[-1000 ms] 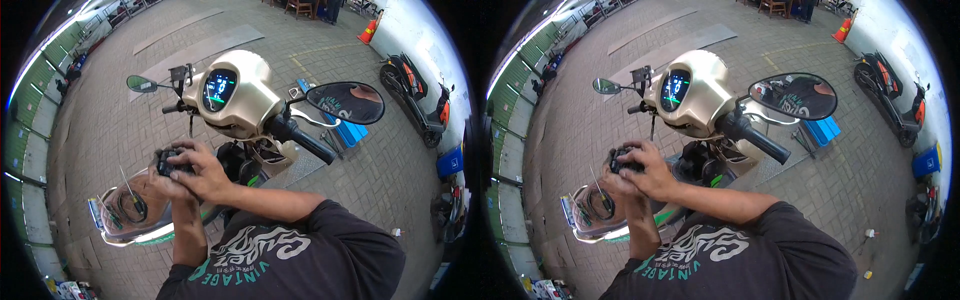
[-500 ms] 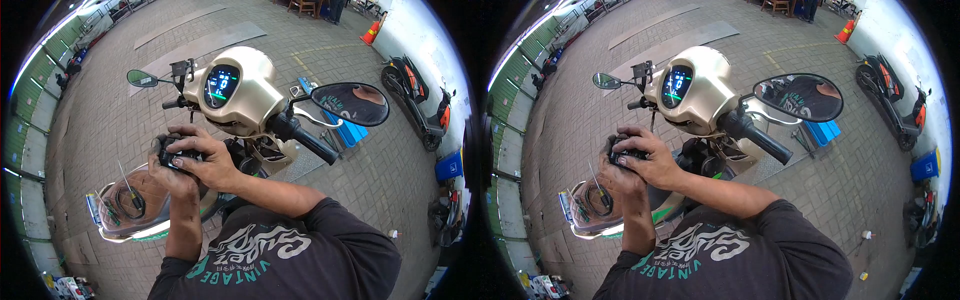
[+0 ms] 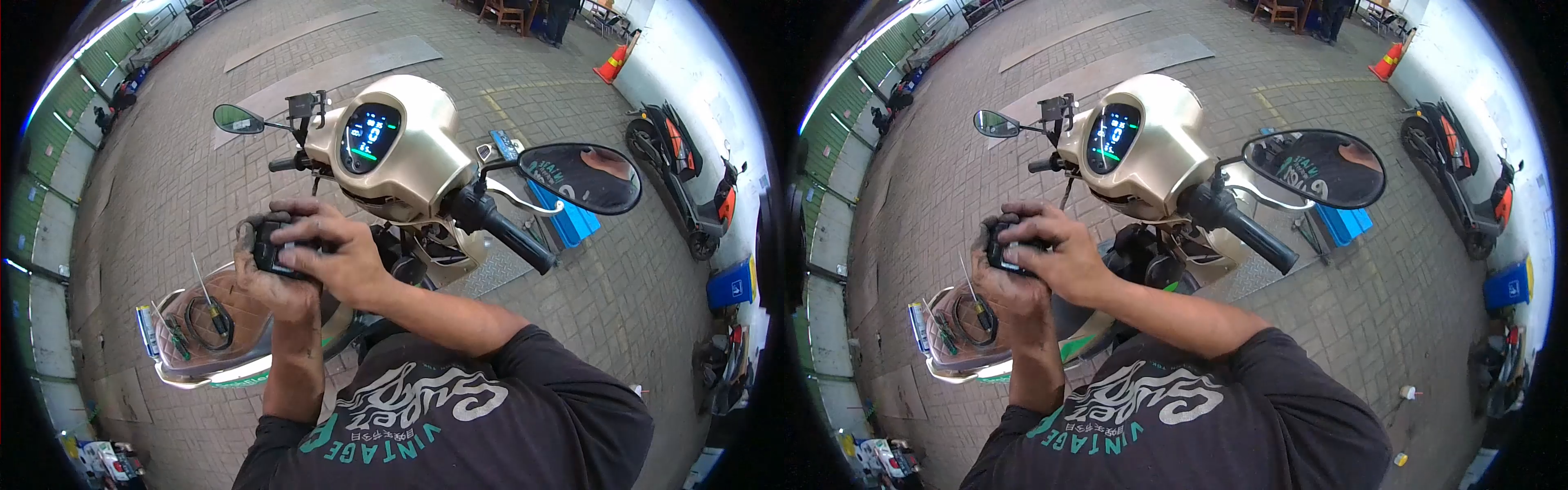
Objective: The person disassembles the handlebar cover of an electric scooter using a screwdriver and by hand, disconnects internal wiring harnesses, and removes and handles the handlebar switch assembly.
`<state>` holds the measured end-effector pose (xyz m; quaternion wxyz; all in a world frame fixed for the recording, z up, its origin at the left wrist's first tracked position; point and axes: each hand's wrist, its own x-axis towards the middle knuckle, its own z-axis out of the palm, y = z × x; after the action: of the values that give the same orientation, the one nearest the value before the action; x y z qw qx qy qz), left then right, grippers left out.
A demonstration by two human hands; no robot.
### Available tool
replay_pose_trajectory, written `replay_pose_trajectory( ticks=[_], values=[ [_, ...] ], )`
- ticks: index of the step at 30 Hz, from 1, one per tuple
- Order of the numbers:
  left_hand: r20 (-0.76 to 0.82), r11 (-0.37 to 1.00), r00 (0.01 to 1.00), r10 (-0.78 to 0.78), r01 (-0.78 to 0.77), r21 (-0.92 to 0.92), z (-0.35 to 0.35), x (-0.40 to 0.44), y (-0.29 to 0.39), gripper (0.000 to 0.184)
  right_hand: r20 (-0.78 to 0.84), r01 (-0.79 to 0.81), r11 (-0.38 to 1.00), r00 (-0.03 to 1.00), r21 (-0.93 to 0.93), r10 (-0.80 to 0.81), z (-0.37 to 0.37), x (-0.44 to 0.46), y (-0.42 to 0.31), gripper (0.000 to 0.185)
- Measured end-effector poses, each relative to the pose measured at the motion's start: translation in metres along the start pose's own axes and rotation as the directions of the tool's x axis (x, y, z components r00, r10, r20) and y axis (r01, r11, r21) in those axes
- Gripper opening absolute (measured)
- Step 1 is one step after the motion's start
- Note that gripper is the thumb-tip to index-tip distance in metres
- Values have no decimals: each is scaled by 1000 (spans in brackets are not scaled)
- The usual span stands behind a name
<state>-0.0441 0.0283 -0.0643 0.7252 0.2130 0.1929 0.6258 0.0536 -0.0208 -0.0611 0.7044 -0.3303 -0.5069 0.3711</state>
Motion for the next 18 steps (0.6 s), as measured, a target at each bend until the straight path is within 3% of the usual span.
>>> replay_pose_trajectory(
  ticks=[1,5,8,9,12,16,18],
  values=[
    [351,997,936,-12,39,-68,-3,-2,6,27,27,62,998,998,6,-62,2,-3,-1,24],
    [276,997,959,65,-73,17,-10,4,3,27,118,86,993,990,-83,-76,-11,6,-6,25],
    [19,1000,1000,15,-14,-17,21,-4,8,32,21,-46,989,999,141,43,0,11,-8,26],
    [47,1000,999,-4,5,-21,17,-1,9,32,3,-24,999,1000,-43,24,3,8,-18,25],
    [153,998,986,-63,61,23,12,1,13,31,103,157,987,982,25,-159,-4,5,-2,24],
    [68,998,998,0,5,-69,19,0,8,29,22,6,994,1000,108,-8,-3,9,-7,25],
    [99,993,993,-64,74,-97,14,5,11,27,30,86,996,996,28,-87,1,8,-6,24]
  ],
)
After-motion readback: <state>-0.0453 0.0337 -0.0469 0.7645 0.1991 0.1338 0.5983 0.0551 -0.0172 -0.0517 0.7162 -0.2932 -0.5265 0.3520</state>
